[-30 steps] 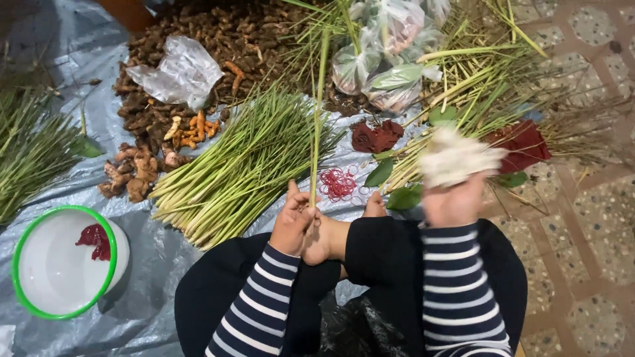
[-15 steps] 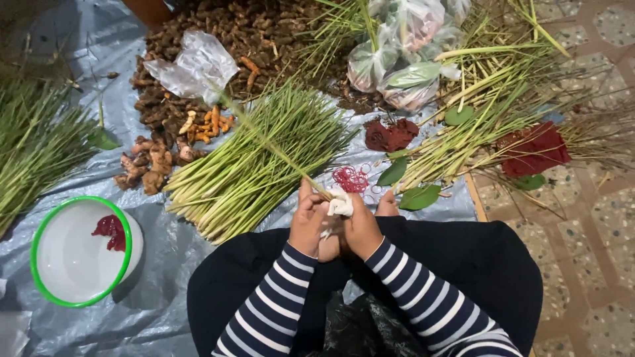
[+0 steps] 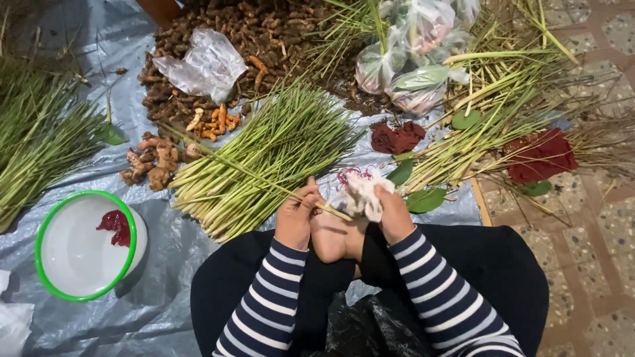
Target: Cleaning individual lemongrass stalks by wiping them with a cloth and sorting them into a pile.
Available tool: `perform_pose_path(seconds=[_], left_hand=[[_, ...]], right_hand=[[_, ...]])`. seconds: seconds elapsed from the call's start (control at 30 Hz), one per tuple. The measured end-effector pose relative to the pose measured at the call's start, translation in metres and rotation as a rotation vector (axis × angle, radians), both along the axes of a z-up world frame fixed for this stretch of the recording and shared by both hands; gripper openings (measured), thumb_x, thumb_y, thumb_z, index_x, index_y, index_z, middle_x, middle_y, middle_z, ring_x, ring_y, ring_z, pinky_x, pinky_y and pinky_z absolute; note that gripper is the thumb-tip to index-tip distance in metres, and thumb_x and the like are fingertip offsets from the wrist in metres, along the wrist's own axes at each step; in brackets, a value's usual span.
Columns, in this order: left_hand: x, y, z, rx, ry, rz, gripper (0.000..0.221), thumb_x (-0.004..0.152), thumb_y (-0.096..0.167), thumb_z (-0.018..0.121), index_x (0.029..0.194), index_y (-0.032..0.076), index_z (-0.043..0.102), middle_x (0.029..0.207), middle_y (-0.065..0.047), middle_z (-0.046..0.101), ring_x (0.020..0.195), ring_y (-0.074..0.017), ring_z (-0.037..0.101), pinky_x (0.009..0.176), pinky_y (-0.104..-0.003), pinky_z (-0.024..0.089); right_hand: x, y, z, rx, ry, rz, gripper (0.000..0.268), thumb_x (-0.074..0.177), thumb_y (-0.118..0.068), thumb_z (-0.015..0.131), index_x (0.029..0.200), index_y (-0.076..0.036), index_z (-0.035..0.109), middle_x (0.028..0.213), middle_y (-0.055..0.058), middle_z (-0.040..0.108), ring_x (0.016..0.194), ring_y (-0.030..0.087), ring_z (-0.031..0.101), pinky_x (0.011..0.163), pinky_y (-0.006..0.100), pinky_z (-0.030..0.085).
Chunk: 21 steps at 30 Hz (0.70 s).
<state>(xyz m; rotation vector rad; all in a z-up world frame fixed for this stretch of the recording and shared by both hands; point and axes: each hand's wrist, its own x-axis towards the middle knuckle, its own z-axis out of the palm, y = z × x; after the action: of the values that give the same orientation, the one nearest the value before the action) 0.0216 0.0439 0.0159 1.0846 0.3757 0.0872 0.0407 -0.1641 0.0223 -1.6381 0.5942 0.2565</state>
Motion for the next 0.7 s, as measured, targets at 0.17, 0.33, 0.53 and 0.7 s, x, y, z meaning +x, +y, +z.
perform_pose_path(seconds=[0.17,0.33,0.53,0.7], left_hand=[[-0.005,0.000,-0.005,0.105,-0.087,-0.131,0.034,0.093,0.005,0.071,0.126,0.004,0.072,0.142,-0.012,0.062,0.130,-0.0168,0.054,0.102,-0.031,0.051],[-0.001,-0.007,-0.006,-0.159,0.097,0.048,0.032,0.087,0.001,0.078,0.115,-0.003,0.064,0.081,-0.014,0.071,0.067,-0.0204,0.072,0.057,-0.029,0.063],[0.000,-0.017,0.011,-0.209,0.143,0.138,0.020,0.083,-0.005,0.081,0.090,-0.004,0.062,0.081,-0.018,0.073,0.065,-0.0221,0.074,0.057,-0.026,0.063],[0.000,-0.009,0.009,-0.144,0.138,0.094,0.017,0.093,0.005,0.072,0.109,-0.001,0.067,0.104,-0.020,0.075,0.081,-0.0256,0.077,0.071,-0.032,0.068]], right_hand=[[-0.034,0.029,0.016,0.188,-0.286,0.582,0.035,0.097,-0.014,0.057,0.126,0.005,0.065,0.124,0.025,0.070,0.121,0.033,0.062,0.111,0.051,0.042],[-0.046,0.040,-0.017,-0.444,-0.446,0.620,0.040,0.094,-0.023,0.052,0.129,-0.005,0.057,0.100,0.021,0.073,0.099,0.040,0.070,0.089,0.049,0.055],[-0.037,0.036,-0.017,-0.351,-0.444,0.432,0.037,0.097,-0.032,0.055,0.116,-0.002,0.065,0.084,0.021,0.073,0.083,0.033,0.069,0.076,0.046,0.056],[0.006,0.006,-0.040,-0.501,0.329,0.157,0.083,0.088,-0.076,0.059,0.133,-0.007,0.050,0.131,0.019,0.050,0.117,0.046,0.060,0.112,0.046,0.039]])
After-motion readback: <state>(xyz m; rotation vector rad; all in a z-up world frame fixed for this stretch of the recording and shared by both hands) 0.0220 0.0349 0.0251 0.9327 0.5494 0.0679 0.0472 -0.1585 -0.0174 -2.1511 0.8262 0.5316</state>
